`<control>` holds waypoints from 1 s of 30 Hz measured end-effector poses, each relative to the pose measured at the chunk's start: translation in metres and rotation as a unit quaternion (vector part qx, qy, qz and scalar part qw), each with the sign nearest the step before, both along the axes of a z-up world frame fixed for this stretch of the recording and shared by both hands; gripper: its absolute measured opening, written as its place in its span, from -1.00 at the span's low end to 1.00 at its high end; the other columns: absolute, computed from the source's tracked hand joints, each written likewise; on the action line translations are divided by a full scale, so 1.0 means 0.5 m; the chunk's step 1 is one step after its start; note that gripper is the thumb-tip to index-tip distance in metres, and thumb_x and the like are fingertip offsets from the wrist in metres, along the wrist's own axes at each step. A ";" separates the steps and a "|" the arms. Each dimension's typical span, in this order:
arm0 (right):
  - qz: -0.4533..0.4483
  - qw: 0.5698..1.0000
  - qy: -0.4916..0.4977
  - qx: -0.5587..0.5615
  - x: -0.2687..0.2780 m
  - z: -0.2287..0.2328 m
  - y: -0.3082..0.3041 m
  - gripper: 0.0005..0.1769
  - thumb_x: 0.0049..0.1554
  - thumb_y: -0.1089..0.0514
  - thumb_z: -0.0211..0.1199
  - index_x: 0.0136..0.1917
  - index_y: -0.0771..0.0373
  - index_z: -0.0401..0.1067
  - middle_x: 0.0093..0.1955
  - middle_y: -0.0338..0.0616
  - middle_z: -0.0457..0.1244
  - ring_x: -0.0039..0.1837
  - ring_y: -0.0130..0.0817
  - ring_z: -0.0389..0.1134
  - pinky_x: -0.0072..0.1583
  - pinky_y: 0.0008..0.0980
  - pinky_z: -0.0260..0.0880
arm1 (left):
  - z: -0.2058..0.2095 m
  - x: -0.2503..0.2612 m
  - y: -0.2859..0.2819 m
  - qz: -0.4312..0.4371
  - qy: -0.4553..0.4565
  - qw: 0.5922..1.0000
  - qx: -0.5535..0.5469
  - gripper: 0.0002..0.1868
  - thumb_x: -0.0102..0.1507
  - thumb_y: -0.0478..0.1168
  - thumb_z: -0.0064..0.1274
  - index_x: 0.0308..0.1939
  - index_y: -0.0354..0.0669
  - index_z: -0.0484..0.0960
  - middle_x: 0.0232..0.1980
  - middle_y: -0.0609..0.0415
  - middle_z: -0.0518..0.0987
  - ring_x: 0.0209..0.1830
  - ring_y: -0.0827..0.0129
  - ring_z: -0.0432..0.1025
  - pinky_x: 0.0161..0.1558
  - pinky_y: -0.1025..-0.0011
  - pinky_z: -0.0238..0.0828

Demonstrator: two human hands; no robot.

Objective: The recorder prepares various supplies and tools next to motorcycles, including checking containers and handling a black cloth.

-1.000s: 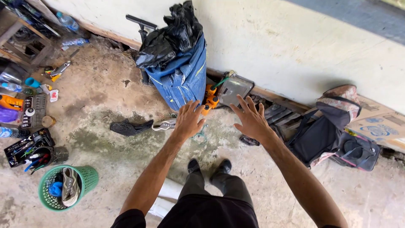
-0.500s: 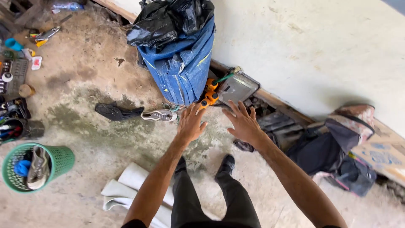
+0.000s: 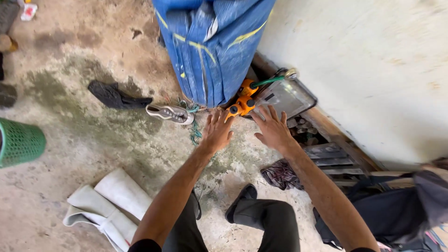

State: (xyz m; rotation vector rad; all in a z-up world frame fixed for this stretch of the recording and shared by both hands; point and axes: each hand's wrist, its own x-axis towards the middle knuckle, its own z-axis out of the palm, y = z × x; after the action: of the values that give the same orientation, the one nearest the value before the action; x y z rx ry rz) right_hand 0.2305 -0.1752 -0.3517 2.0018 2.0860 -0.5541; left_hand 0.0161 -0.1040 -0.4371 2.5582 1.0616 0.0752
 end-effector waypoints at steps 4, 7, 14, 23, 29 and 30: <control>0.008 1.000 -0.008 0.023 0.023 -0.193 0.023 0.02 0.02 -0.01 0.50 0.60 -0.08 0.00 0.64 -0.06 -0.18 0.64 0.14 -0.20 0.42 0.56 -0.04 | -0.195 0.012 0.020 -0.025 0.041 0.998 0.032 -0.26 0.21 -0.07 0.24 0.41 -0.21 0.34 0.52 -0.23 0.17 0.51 -0.16 0.09 0.39 -0.28 0.09; -0.002 1.000 -0.006 0.024 0.029 -0.313 0.039 0.03 0.00 0.01 0.50 0.60 -0.04 0.01 0.64 -0.07 -0.11 0.64 0.03 -0.09 0.39 0.39 0.13 | -0.306 0.018 0.040 -0.039 0.071 0.996 0.044 -0.25 0.20 -0.10 0.22 0.42 -0.24 0.33 0.52 -0.25 0.15 0.50 -0.21 0.08 0.37 -0.31 0.09; -0.021 0.998 0.012 0.065 0.023 -0.521 0.099 0.07 -0.03 0.01 0.54 0.60 -0.07 0.01 0.60 -0.01 -0.08 0.56 0.12 -0.02 0.35 0.36 0.15 | -0.465 0.049 0.101 -0.039 0.090 0.993 0.066 -0.28 0.20 -0.18 0.22 0.40 -0.29 0.33 0.47 -0.23 0.21 0.44 -0.14 0.17 0.26 -0.27 0.25; -0.077 0.992 0.043 0.089 0.031 -0.610 0.167 0.02 -0.06 0.00 0.54 0.56 -0.12 0.09 0.50 -0.12 0.13 0.50 0.06 0.16 0.38 0.16 0.28 | -0.519 0.140 0.148 0.027 0.064 0.997 0.020 -0.10 0.16 -0.08 0.32 0.46 -0.23 0.18 0.45 -0.16 0.24 0.42 -0.07 0.20 0.29 -0.19 0.26; -0.110 0.989 0.081 0.059 0.028 -0.592 0.185 0.11 -0.05 -0.01 0.56 0.62 -0.15 0.01 0.46 0.01 0.19 0.43 0.10 0.25 0.37 0.06 0.32 | -0.537 0.182 0.154 0.085 0.078 0.993 -0.031 0.04 0.16 0.01 0.34 0.54 -0.20 0.03 0.47 -0.15 0.20 0.46 -0.06 0.18 0.33 -0.14 0.26; -0.117 0.987 0.093 0.057 0.027 -0.588 0.179 0.17 -0.06 -0.05 0.57 0.65 -0.14 -0.05 0.47 0.04 0.16 0.44 0.10 0.24 0.37 0.06 0.32 | -0.544 0.187 0.148 0.091 0.064 0.993 -0.029 0.07 0.15 0.00 0.36 0.54 -0.21 0.01 0.48 -0.16 0.18 0.48 -0.10 0.15 0.34 -0.14 0.24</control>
State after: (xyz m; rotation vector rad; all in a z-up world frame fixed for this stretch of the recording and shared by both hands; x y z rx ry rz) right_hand 0.2442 -0.0856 -0.6459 2.3644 2.0371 -0.7005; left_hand 0.1099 -0.0302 -0.7091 2.4356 1.3231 -0.0725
